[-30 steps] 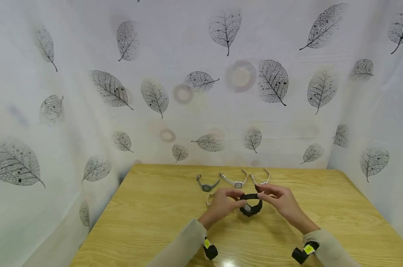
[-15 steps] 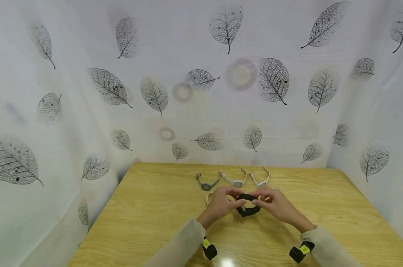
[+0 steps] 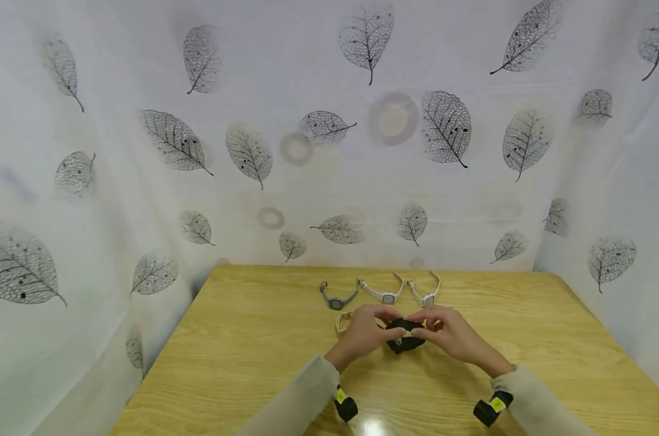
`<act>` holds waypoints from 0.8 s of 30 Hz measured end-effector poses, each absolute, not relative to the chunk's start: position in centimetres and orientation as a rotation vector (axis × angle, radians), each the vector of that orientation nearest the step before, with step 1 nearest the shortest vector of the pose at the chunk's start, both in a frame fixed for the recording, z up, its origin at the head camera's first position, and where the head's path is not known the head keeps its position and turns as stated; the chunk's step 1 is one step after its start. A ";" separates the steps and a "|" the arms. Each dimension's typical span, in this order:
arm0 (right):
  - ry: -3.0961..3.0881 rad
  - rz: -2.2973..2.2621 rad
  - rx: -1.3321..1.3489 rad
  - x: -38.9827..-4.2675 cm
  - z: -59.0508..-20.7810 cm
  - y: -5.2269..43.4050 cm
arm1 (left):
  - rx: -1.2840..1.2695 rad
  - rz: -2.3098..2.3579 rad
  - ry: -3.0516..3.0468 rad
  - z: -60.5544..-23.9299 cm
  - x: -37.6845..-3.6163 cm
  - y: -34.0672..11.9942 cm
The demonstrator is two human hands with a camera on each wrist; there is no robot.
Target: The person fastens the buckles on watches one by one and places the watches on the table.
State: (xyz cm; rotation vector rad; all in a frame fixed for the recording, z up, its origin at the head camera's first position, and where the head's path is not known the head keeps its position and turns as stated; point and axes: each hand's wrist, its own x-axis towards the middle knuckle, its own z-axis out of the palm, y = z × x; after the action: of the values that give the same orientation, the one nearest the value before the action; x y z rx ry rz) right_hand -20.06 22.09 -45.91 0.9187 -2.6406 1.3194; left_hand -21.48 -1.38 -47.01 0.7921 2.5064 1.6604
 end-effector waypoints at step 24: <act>-2.582 1.517 0.725 -19.8 -47.1 22.1 | 0.739 1.709 2.427 -47.0 -21.6 -1.6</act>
State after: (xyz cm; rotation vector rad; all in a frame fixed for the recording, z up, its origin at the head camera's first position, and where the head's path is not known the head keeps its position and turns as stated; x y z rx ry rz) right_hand -19.77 22.09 -47.05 0.7246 -2.5819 1.5170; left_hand -21.61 -1.63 -46.98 0.7389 2.4270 1.7093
